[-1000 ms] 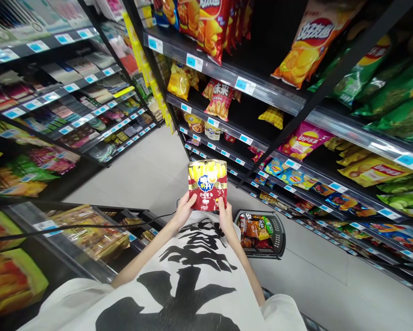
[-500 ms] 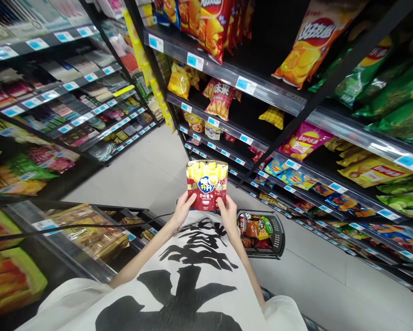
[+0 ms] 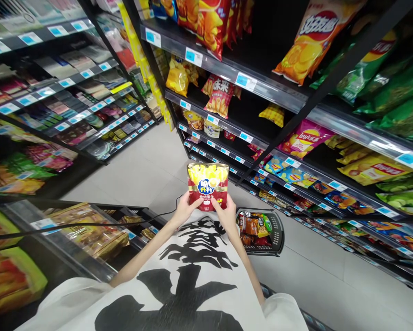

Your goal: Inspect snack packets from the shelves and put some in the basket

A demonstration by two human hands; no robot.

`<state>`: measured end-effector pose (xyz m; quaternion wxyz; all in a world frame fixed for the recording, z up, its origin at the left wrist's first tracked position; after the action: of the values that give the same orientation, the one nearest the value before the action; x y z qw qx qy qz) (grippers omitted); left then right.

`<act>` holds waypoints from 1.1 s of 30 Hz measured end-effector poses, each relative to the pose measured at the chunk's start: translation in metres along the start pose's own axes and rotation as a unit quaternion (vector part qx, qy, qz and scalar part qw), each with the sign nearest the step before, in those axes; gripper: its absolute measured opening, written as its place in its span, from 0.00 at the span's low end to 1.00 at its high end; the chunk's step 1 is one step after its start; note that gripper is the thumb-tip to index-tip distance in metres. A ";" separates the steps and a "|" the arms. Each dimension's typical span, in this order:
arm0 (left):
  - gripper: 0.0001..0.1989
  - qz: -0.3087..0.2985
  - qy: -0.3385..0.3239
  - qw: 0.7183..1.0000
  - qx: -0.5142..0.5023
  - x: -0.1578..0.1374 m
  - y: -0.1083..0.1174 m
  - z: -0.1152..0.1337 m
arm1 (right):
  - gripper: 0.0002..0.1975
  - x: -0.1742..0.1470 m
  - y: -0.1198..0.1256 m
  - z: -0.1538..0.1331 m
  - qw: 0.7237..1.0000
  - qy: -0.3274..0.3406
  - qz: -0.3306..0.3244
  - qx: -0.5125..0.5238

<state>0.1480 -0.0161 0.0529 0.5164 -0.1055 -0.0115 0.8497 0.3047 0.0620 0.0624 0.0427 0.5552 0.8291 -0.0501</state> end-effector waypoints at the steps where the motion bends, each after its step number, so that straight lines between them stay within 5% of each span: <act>1: 0.26 -0.001 0.001 1.000 -0.002 0.000 0.000 0.000 | 0.20 0.000 0.000 0.001 1.000 -0.001 0.001 0.002; 33: 0.26 -0.008 0.053 0.994 -0.094 0.005 -0.003 -0.012 | 0.19 0.008 0.003 0.019 0.996 -0.039 -0.016 0.075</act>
<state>0.1511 -0.0117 0.0406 0.5113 -0.1980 -0.0644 0.8338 0.3053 0.0678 0.0429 0.0328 0.5415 0.8293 -0.1344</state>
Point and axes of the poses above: each hand's wrist, its own x-axis towards the middle knuckle, its own y-axis out of the back of the hand, z = x × y, the point moved 5 cm from there along x, towards the middle knuckle, and after that the axes turned 1 degree about -z, right-handed, at the moved point
